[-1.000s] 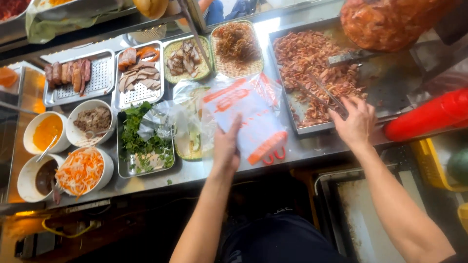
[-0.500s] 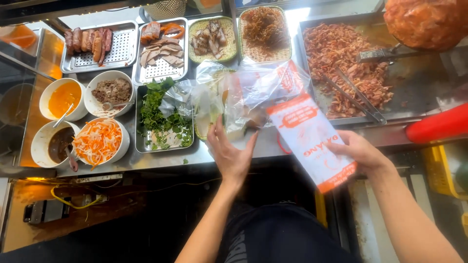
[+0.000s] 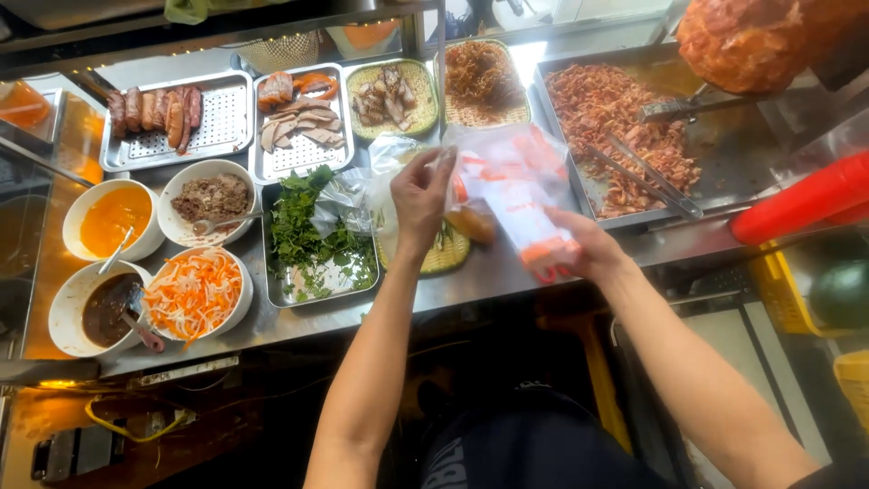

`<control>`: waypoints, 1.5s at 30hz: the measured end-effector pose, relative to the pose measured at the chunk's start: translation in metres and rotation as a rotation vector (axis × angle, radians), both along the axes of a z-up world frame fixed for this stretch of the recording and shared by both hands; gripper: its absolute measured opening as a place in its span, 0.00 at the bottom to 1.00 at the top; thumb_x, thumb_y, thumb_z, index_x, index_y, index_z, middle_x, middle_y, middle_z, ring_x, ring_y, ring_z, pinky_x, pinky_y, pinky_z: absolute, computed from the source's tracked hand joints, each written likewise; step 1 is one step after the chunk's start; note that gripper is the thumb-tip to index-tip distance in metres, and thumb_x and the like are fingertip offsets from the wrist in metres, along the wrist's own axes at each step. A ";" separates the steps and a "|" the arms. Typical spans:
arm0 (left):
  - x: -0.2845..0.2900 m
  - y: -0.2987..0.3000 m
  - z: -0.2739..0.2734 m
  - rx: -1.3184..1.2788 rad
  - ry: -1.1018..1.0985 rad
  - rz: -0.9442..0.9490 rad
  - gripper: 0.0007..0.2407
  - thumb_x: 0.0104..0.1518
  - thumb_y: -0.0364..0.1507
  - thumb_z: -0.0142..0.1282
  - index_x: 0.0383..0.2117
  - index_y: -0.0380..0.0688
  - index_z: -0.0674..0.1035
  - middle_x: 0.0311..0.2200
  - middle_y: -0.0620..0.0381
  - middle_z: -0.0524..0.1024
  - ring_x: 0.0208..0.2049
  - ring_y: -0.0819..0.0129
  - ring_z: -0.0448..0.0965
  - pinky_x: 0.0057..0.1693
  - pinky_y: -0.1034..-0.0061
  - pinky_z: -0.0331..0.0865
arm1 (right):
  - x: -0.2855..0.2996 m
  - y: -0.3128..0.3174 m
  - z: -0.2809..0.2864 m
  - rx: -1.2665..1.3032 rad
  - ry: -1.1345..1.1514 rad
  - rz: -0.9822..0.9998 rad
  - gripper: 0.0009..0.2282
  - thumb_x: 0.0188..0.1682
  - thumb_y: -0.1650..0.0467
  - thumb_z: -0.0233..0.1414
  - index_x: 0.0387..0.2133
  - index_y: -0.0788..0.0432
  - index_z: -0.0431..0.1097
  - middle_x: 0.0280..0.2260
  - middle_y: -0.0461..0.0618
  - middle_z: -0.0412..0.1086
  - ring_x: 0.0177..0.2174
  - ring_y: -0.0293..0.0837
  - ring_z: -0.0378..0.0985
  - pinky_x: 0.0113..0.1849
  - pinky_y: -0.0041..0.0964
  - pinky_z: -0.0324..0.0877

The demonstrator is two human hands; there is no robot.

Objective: Prepare a banh mi sandwich by adding meat, vegetables, and sauce, and using a toaster press.

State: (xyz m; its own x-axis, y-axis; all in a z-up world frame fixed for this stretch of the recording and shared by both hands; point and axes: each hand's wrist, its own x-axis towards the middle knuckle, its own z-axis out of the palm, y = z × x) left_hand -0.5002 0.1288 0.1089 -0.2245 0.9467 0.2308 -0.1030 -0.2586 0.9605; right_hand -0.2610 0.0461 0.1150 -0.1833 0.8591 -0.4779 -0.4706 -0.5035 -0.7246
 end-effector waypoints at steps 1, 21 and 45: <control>0.006 -0.001 -0.001 0.012 -0.003 -0.006 0.05 0.58 0.33 0.67 0.37 0.53 0.86 0.10 0.74 0.64 0.18 0.90 0.60 0.28 0.93 0.55 | -0.006 0.012 0.000 0.012 -0.003 -0.006 0.14 0.49 0.62 0.59 0.36 0.63 0.76 0.26 0.49 0.75 0.22 0.40 0.81 0.23 0.31 0.74; -0.003 0.115 0.063 0.033 0.570 0.037 0.11 0.51 0.41 0.68 0.39 0.58 0.88 0.12 0.55 0.75 0.20 0.65 0.78 0.35 0.76 0.70 | 0.089 0.133 0.043 1.340 -2.479 0.385 0.16 0.40 0.61 0.59 0.44 0.36 0.74 0.36 0.35 0.77 0.45 0.42 0.79 0.52 0.43 0.69; 0.048 -0.033 0.044 0.065 0.191 -0.159 0.06 0.57 0.25 0.58 0.38 0.40 0.81 0.23 0.61 0.80 0.19 0.77 0.72 0.25 0.84 0.67 | 0.049 0.140 0.274 0.459 -1.457 0.242 0.14 0.43 0.76 0.57 0.43 0.68 0.77 0.33 0.58 0.79 0.31 0.47 0.80 0.38 0.36 0.71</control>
State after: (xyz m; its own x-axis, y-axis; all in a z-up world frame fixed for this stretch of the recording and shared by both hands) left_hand -0.4523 0.0958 0.1528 -0.0205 0.9485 0.3160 0.0349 -0.3152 0.9484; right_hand -0.2118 0.1860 0.3891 0.0392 0.9966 -0.0725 0.8142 -0.0739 -0.5759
